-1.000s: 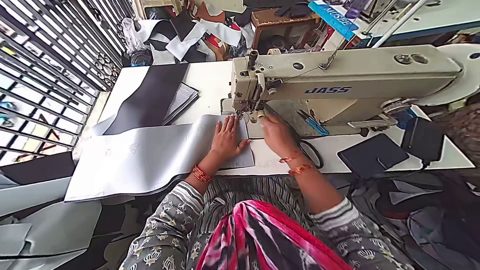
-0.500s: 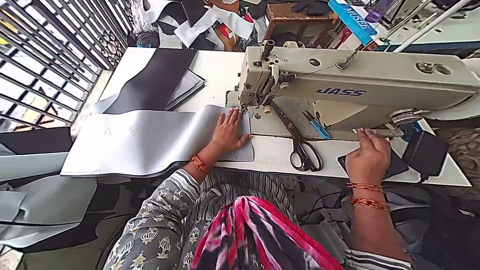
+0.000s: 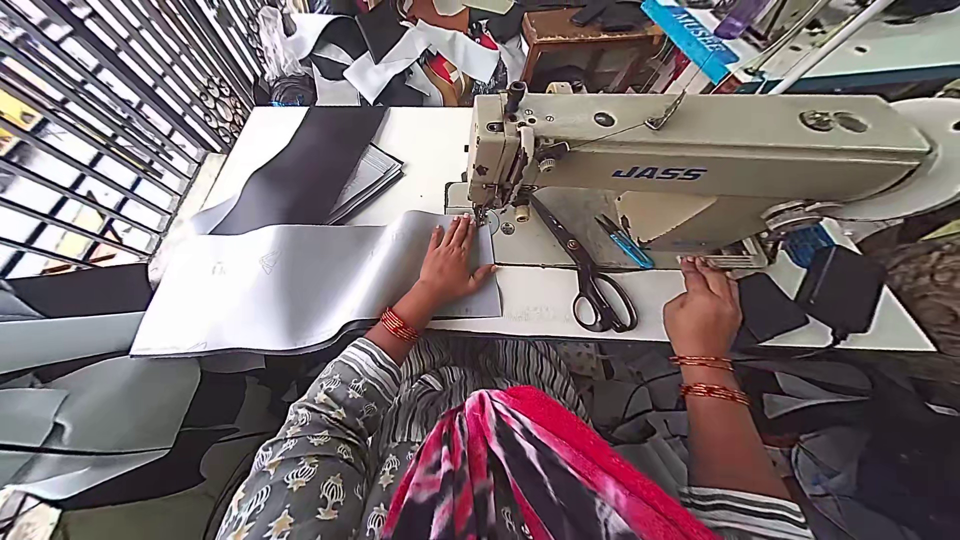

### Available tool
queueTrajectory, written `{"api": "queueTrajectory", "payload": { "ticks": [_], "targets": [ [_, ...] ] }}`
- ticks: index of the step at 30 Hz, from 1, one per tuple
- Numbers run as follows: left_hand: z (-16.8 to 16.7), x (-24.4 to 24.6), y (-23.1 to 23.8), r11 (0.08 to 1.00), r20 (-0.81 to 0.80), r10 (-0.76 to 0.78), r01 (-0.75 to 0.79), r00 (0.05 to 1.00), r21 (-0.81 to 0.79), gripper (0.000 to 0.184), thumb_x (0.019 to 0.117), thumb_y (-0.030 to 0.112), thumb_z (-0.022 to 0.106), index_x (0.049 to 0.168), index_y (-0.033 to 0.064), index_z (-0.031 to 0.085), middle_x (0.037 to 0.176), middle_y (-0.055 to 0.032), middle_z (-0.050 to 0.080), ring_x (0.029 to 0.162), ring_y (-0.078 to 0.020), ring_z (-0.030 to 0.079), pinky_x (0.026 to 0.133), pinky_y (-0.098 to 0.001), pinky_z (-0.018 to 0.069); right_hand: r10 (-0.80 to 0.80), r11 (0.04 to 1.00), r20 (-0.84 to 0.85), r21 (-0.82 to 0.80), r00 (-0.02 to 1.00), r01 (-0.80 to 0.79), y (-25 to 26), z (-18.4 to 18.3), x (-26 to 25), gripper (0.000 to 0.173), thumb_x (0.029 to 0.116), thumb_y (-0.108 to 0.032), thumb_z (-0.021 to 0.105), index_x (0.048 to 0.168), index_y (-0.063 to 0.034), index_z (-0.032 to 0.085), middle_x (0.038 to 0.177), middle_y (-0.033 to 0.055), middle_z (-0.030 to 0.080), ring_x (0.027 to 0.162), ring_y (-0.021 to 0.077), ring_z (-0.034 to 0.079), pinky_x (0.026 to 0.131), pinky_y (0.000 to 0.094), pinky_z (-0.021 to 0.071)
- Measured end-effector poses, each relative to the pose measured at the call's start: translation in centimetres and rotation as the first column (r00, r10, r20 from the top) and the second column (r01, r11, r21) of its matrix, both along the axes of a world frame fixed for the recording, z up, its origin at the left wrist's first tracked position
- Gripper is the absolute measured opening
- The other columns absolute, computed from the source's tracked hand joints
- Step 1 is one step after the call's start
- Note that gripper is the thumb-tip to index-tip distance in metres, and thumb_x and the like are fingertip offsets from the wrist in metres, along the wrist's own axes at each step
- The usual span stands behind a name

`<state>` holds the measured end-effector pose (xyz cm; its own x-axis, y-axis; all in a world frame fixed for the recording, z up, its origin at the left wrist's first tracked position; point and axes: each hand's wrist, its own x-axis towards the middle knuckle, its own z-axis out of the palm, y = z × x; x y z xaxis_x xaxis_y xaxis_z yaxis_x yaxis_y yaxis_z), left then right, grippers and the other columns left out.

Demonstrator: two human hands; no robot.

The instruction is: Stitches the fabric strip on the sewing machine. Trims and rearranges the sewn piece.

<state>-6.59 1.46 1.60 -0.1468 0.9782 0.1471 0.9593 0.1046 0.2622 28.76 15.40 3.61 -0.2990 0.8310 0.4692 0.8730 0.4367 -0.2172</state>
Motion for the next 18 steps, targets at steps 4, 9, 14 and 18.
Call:
{"api": "queueTrajectory", "payload": {
  "ticks": [4, 9, 14, 18],
  "targets": [
    [-0.11, 0.01, 0.01, 1.000, 0.024, -0.004, 0.004, 1.000, 0.012, 0.094, 0.0966, 0.065, 0.047, 0.158, -0.0047, 0.031, 0.166, -0.0207, 0.029, 0.156, -0.0341, 0.024, 0.124, -0.0587, 0.0164, 0.000, 1.000, 0.000, 0.000, 1.000, 0.000, -0.06, 0.00, -0.06, 0.045, 0.0958, 0.011, 0.037, 0.134, 0.0084, 0.062, 0.141, 0.0309, 0.058, 0.136, 0.0483, 0.052, 0.118, 0.0555, 0.0344],
    [0.03, 0.00, 0.13, 1.000, 0.047, -0.002, 0.002, 0.999, 0.001, 0.094, 0.0967, 0.064, 0.048, 0.157, -0.0054, 0.032, 0.166, -0.0211, 0.030, 0.156, -0.0345, 0.025, 0.124, -0.0582, 0.0166, 0.011, 1.000, -0.020, 0.024, 1.000, -0.010, -0.07, -0.08, -0.05, 0.044, 0.0971, 0.009, 0.037, 0.133, 0.0080, 0.063, 0.139, 0.0301, 0.059, 0.135, 0.0465, 0.054, 0.116, 0.0538, 0.0374],
    [0.46, -0.25, -0.14, 1.000, 0.056, -0.022, 0.023, 0.998, -0.019, 0.092, 0.0956, 0.064, 0.051, 0.157, -0.0027, 0.035, 0.166, -0.0186, 0.032, 0.156, -0.0332, 0.026, 0.124, -0.0583, 0.0178, 0.021, 0.999, -0.038, 0.033, 0.999, -0.020, 0.08, -0.19, 0.01, 0.044, 0.0973, 0.008, 0.037, 0.132, 0.0079, 0.063, 0.140, 0.0301, 0.059, 0.135, 0.0465, 0.053, 0.116, 0.0542, 0.0378],
    [0.61, -0.40, -0.38, 0.998, 0.034, -0.042, 0.043, 0.999, -0.036, 0.091, 0.0967, 0.064, 0.048, 0.157, -0.0033, 0.034, 0.166, -0.0199, 0.031, 0.156, -0.0337, 0.026, 0.124, -0.0580, 0.0170, 0.035, 0.998, -0.059, 0.060, 0.998, -0.031, 0.09, 0.01, 0.06, 0.042, 0.0978, 0.007, 0.038, 0.132, 0.0086, 0.063, 0.141, 0.0305, 0.058, 0.136, 0.0477, 0.052, 0.117, 0.0549, 0.0369]
  ]
}}
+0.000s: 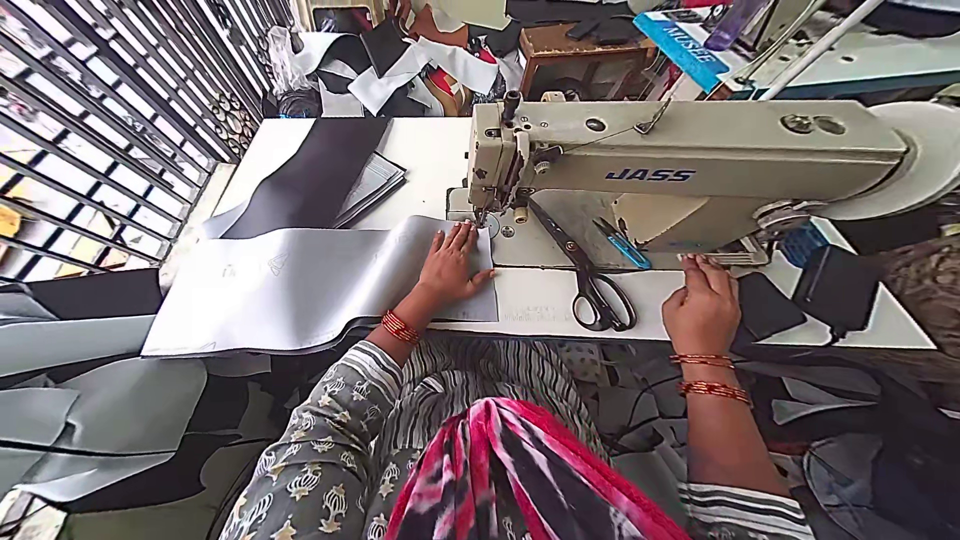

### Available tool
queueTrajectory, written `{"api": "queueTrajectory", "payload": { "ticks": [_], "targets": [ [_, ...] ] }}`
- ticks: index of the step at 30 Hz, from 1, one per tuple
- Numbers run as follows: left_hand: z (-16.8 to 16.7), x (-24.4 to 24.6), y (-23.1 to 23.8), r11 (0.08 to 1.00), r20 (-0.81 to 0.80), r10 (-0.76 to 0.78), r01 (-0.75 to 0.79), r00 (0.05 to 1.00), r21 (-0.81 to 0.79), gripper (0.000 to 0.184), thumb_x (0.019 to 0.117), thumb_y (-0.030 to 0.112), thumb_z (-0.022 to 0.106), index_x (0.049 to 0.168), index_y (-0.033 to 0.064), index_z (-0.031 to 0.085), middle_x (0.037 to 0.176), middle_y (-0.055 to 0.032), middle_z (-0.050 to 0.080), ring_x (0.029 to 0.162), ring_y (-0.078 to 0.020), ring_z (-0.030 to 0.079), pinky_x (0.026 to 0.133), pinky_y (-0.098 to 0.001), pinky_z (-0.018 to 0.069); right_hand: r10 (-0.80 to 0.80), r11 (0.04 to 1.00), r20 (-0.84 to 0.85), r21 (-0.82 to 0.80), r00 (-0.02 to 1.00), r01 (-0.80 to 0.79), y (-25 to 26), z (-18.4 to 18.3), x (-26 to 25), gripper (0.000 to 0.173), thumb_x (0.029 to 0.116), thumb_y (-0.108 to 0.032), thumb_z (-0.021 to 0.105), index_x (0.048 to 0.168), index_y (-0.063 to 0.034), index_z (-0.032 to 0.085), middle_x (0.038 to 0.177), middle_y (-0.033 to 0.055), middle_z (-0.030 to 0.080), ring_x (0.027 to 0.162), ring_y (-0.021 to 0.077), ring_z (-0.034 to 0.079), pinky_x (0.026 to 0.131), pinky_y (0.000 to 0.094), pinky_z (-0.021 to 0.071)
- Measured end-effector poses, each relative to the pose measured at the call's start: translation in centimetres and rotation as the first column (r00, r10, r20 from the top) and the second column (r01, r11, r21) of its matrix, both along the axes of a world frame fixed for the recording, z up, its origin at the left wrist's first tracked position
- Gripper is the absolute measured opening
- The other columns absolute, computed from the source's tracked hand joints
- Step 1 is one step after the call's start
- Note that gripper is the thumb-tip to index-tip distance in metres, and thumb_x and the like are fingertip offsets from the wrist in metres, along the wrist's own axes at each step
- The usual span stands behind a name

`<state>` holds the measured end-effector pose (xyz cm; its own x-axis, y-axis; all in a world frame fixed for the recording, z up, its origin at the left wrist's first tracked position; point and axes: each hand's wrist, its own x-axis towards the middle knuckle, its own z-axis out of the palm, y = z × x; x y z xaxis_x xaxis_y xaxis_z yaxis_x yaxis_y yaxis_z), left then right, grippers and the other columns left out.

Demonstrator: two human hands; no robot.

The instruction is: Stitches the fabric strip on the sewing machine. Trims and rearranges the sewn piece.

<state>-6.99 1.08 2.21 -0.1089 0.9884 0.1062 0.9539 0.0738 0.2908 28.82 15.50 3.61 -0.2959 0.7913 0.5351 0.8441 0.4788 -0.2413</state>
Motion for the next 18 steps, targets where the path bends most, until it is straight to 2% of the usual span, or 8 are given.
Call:
{"api": "queueTrajectory", "payload": {
  "ticks": [4, 6, 8, 10, 13, 15, 18],
  "targets": [
    [0.3, 0.2, -0.1, 1.000, -0.005, 0.001, -0.001, 1.000, -0.021, 0.092, 0.0973, 0.064, 0.048, 0.158, -0.0030, 0.033, 0.167, -0.0203, 0.029, 0.156, -0.0341, 0.024, 0.125, -0.0581, 0.0151, 0.031, 0.999, -0.046, 0.039, 0.998, -0.029, 0.3, 0.8, 0.1, 0.045, 0.0991, 0.003, 0.037, 0.139, 0.0103, 0.056, 0.147, 0.0327, 0.051, 0.142, 0.0505, 0.044, 0.120, 0.0559, 0.0321],
    [0.3, 0.2, -0.2, 1.000, 0.004, 0.000, 0.000, 1.000, -0.018, 0.091, 0.0970, 0.064, 0.049, 0.158, -0.0028, 0.033, 0.166, -0.0200, 0.030, 0.156, -0.0340, 0.024, 0.125, -0.0582, 0.0152, 0.017, 1.000, -0.039, -0.002, 0.999, -0.017, -0.1, 1.5, -0.3, 0.044, 0.1009, -0.001, 0.039, 0.141, 0.0106, 0.053, 0.150, 0.0338, 0.048, 0.144, 0.0517, 0.041, 0.121, 0.0578, 0.0292],
    [0.3, 0.4, -0.6, 0.999, 0.026, 0.005, -0.005, 1.000, -0.033, 0.092, 0.0967, 0.064, 0.050, 0.159, -0.0010, 0.031, 0.167, -0.0182, 0.028, 0.157, -0.0327, 0.023, 0.125, -0.0581, 0.0147, 0.022, 0.999, -0.056, -0.032, 0.998, -0.023, -1.3, 2.6, -1.5, 0.043, 0.1021, -0.005, 0.043, 0.141, 0.0097, 0.054, 0.148, 0.0343, 0.049, 0.141, 0.0539, 0.042, 0.119, 0.0618, 0.0293],
    [0.2, 0.5, -0.8, 1.000, 0.028, 0.005, -0.004, 1.000, -0.026, 0.092, 0.0965, 0.064, 0.049, 0.159, -0.0003, 0.031, 0.168, -0.0176, 0.028, 0.157, -0.0325, 0.022, 0.125, -0.0588, 0.0151, 0.114, 0.992, -0.071, -0.050, 0.991, -0.117, -3.0, 3.3, -4.1, 0.040, 0.1030, -0.008, 0.045, 0.137, 0.0090, 0.058, 0.136, 0.0361, 0.057, 0.129, 0.0567, 0.052, 0.109, 0.0668, 0.0367],
    [-0.1, 0.5, -0.8, 1.000, 0.022, -0.006, 0.006, 1.000, 0.008, 0.091, 0.0961, 0.063, 0.051, 0.158, -0.0016, 0.033, 0.166, -0.0186, 0.030, 0.156, -0.0342, 0.025, 0.123, -0.0613, 0.0171, 0.361, 0.913, -0.102, -0.163, 0.927, -0.373, -5.1, 2.8, -10.3, 0.032, 0.1020, -0.003, 0.049, 0.127, 0.0041, 0.068, 0.120, 0.0293, 0.068, 0.118, 0.0490, 0.061, 0.102, 0.0622, 0.0460],
    [0.2, 0.4, -0.7, 1.000, 0.014, -0.007, 0.007, 1.000, -0.013, 0.092, 0.0964, 0.063, 0.050, 0.159, -0.0013, 0.032, 0.167, -0.0183, 0.029, 0.156, -0.0338, 0.024, 0.123, -0.0610, 0.0169, 0.481, 0.836, -0.098, -0.248, 0.871, -0.489, -5.6, 2.2, -14.7, 0.034, 0.0985, 0.004, 0.051, 0.126, 0.0007, 0.071, 0.117, 0.0256, 0.070, 0.116, 0.0455, 0.063, 0.101, 0.0594, 0.0478],
    [0.5, 0.3, -0.5, 0.999, 0.009, -0.009, 0.009, 1.000, -0.041, 0.093, 0.0951, 0.066, 0.050, 0.158, -0.0007, 0.033, 0.167, -0.0182, 0.030, 0.156, -0.0333, 0.024, 0.122, -0.0607, 0.0181, 0.537, 0.765, -0.064, -0.384, 0.841, -0.518, -5.2, 1.6, -19.6, 0.039, 0.0984, 0.006, 0.053, 0.134, -0.0014, 0.067, 0.124, 0.0250, 0.067, 0.118, 0.0450, 0.060, 0.101, 0.0574, 0.0465]
  ]
}}
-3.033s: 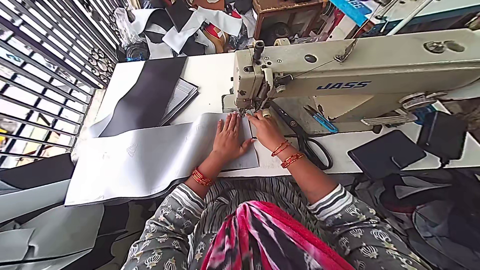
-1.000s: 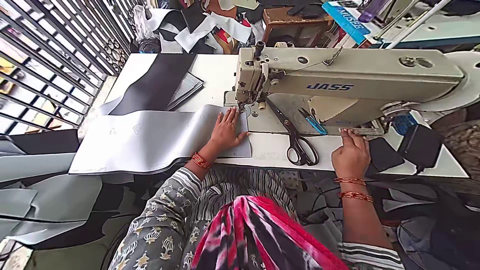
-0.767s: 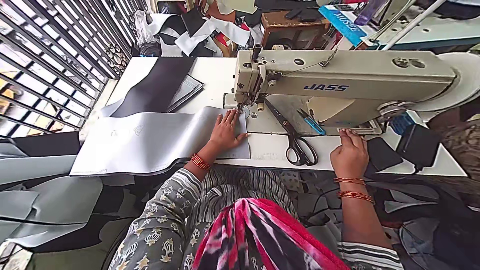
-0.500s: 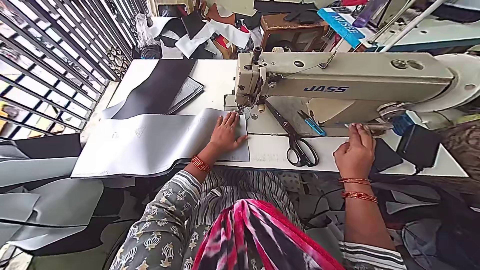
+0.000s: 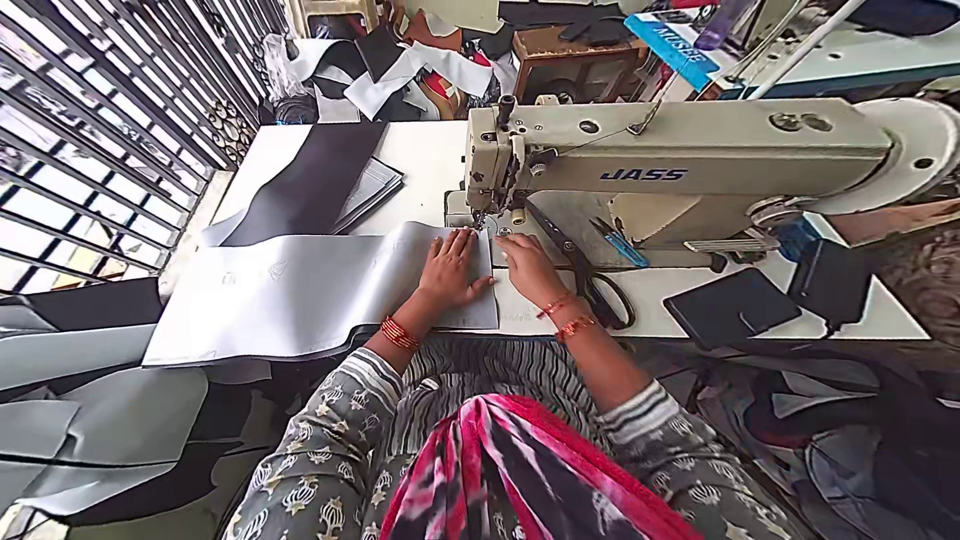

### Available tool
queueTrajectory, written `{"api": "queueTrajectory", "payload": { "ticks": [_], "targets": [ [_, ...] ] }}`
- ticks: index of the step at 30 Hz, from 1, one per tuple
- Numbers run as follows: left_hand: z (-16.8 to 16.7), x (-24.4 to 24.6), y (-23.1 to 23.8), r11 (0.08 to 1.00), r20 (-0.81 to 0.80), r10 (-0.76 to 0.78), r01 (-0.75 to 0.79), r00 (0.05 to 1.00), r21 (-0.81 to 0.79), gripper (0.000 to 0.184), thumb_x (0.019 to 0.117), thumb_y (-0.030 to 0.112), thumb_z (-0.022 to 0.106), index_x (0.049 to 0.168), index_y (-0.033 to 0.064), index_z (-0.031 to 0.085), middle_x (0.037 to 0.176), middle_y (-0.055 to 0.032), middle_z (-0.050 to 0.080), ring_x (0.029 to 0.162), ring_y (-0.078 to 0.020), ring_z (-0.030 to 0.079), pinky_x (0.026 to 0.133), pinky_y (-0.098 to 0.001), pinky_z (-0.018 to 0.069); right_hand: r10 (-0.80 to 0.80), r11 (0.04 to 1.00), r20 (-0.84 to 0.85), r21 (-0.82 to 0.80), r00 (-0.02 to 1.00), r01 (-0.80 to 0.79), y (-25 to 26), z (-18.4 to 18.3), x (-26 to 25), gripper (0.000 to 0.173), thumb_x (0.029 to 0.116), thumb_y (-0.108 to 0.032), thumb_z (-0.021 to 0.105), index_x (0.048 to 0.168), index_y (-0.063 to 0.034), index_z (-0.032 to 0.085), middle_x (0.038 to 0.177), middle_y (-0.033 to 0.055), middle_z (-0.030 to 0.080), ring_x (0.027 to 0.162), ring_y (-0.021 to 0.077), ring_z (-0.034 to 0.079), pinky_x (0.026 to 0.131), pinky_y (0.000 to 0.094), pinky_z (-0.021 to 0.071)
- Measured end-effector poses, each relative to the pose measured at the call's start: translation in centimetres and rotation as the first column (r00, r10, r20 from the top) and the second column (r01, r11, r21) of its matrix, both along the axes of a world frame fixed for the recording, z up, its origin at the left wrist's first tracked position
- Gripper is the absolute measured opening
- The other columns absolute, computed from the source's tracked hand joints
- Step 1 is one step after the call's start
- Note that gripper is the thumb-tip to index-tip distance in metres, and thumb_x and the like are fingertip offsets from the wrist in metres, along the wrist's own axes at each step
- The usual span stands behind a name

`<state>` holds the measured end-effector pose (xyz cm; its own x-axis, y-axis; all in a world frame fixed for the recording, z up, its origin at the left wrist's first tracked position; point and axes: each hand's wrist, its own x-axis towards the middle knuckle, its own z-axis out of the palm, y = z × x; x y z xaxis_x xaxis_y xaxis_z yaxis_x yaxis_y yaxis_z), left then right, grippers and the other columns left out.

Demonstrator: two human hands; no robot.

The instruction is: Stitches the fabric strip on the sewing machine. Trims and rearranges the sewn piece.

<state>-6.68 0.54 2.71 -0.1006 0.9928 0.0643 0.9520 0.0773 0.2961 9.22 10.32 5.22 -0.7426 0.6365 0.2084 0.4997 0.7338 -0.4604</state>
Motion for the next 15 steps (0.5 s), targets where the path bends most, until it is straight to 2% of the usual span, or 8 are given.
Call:
{"api": "queueTrajectory", "payload": {
  "ticks": [4, 8, 15],
  "targets": [
    [0.0, -0.1, 0.2, 1.000, 0.014, 0.013, -0.013, 1.000, -0.006, 0.094, 0.0935, 0.067, 0.052, 0.158, 0.0010, 0.035, 0.166, -0.0173, 0.031, 0.156, -0.0334, 0.025, 0.122, -0.0600, 0.0203, -0.022, 1.000, 0.107, 0.008, 0.994, 0.021, 0.7, -0.1, -2.6, 0.041, 0.0956, 0.010, 0.053, 0.132, -0.0015, 0.068, 0.128, 0.0262, 0.063, 0.122, 0.0464, 0.056, 0.101, 0.0587, 0.0444],
    [-0.1, -0.2, 0.3, 1.000, 0.013, 0.014, -0.014, 1.000, 0.006, 0.095, 0.0928, 0.068, 0.051, 0.158, 0.0010, 0.035, 0.166, -0.0168, 0.031, 0.155, -0.0332, 0.026, 0.121, -0.0596, 0.0209, -0.067, 0.998, 0.113, 0.020, 0.991, 0.065, 0.5, -0.4, -2.9, 0.043, 0.0922, 0.013, 0.056, 0.131, -0.0013, 0.068, 0.129, 0.0269, 0.062, 0.122, 0.0476, 0.055, 0.099, 0.0601, 0.0450],
    [-0.3, -0.4, 0.6, 1.000, -0.009, 0.011, -0.010, 1.000, 0.020, 0.097, 0.0919, 0.070, 0.049, 0.157, -0.0003, 0.036, 0.166, -0.0166, 0.032, 0.155, -0.0327, 0.027, 0.121, -0.0594, 0.0215, -0.092, 0.994, 0.138, 0.071, 0.986, 0.082, 0.7, -0.8, -3.0, 0.044, 0.0947, 0.009, 0.055, 0.134, -0.0055, 0.068, 0.130, 0.0242, 0.062, 0.119, 0.0465, 0.056, 0.095, 0.0618, 0.0444]
  ]
}}
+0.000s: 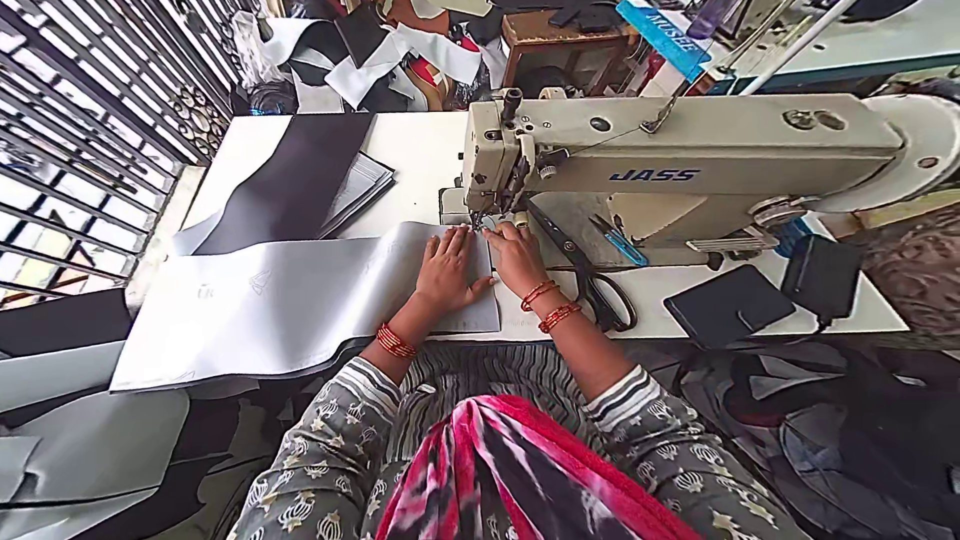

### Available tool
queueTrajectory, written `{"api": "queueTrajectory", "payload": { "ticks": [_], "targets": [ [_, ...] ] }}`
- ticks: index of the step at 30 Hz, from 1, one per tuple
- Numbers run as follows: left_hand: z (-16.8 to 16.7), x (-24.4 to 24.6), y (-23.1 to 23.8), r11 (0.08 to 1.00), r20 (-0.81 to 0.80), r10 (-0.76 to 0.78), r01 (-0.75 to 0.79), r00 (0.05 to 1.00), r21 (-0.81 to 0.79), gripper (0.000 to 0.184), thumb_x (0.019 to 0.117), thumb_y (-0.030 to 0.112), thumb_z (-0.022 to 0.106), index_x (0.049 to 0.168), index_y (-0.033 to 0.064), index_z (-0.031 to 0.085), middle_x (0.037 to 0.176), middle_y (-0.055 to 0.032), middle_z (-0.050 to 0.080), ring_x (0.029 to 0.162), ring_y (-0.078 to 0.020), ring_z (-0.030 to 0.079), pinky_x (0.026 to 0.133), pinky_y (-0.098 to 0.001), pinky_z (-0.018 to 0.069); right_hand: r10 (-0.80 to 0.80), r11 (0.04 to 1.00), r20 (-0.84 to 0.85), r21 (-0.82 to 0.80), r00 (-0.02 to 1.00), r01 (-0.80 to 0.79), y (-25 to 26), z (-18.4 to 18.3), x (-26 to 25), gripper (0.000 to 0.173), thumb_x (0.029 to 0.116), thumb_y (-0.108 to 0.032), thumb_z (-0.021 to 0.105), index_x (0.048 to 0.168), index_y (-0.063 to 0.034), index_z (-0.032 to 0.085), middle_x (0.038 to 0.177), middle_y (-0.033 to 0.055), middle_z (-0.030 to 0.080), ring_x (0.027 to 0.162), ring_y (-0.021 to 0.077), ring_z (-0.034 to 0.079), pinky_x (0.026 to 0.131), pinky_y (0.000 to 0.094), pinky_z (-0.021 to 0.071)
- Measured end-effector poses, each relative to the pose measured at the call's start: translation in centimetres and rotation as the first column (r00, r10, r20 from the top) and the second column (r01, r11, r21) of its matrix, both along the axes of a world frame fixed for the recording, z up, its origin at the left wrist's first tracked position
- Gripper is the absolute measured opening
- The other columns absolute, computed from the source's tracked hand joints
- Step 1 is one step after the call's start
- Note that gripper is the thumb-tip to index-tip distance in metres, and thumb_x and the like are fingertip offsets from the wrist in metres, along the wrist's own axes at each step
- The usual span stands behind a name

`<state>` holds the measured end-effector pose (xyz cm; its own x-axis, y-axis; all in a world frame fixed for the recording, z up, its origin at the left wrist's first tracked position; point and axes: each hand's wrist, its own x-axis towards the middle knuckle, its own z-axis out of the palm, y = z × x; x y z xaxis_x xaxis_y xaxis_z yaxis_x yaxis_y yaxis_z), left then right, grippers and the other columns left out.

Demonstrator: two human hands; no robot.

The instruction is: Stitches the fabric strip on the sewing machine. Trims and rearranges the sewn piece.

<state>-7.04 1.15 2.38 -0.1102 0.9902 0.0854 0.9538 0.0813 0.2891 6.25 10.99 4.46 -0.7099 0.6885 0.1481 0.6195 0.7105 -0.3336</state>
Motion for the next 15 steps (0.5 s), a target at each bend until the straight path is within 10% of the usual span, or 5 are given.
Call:
{"api": "queueTrajectory", "payload": {
  "ticks": [15],
  "targets": [
    [0.04, -0.32, -0.04, 1.000, 0.022, -0.023, 0.023, 0.999, 0.002, 0.098, 0.0915, 0.070, 0.051, 0.157, -0.0012, 0.035, 0.166, -0.0177, 0.031, 0.156, -0.0338, 0.025, 0.122, -0.0595, 0.0212, 0.002, 1.000, 0.058, -0.006, 0.998, -0.002, -0.25, 0.32, -0.17, 0.048, 0.0913, 0.012, 0.058, 0.136, -0.0036, 0.066, 0.135, 0.0252, 0.060, 0.120, 0.0477, 0.056, 0.096, 0.0617, 0.0442]
  ]
}}
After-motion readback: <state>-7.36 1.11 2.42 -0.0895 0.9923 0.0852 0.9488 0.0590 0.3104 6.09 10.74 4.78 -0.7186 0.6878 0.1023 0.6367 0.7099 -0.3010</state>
